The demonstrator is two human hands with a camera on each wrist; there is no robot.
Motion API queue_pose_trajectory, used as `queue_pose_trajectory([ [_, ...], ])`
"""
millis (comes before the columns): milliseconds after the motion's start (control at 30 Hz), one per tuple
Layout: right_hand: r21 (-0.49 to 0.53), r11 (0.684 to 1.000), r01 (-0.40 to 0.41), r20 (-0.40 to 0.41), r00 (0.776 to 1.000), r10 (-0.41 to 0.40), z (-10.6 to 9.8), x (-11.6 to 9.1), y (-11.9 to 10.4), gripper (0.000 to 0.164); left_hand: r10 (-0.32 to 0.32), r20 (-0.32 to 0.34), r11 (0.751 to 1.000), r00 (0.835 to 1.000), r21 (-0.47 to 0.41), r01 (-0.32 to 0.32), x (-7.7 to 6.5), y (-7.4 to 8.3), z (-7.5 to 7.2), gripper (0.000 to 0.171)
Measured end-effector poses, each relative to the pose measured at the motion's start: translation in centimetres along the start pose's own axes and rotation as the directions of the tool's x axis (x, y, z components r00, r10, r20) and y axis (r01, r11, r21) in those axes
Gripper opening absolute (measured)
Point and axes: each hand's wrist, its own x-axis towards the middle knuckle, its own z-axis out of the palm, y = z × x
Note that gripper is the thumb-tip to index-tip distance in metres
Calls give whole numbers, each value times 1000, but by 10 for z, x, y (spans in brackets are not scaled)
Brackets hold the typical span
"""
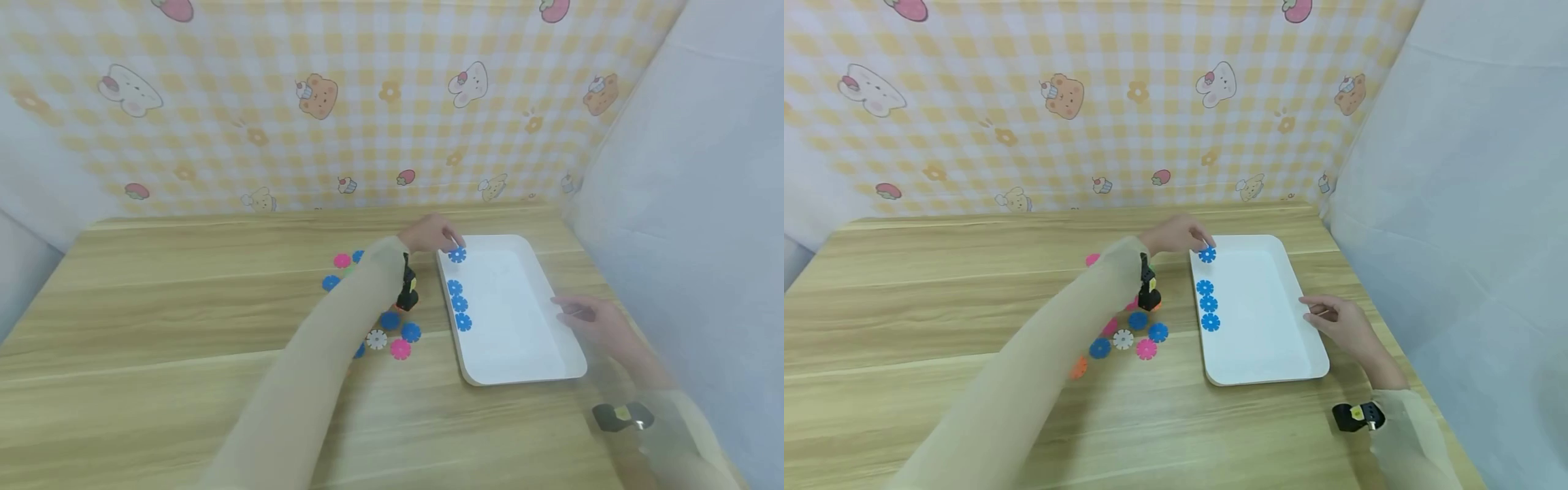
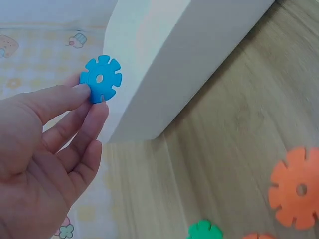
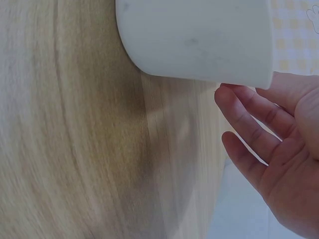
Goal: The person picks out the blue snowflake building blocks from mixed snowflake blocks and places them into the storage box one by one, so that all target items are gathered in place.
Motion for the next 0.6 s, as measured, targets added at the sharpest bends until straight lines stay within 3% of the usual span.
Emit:
queue_pose_trajectory([
  [267,38,999,0,0,1000,0,3,2,-3,33,-17,16,992,1000,125,14,13,0,15,17],
  [600,15,999,-31,12,999,31,1,1,2,35,-42,34,958,999,285,30,19,2,25,18],
])
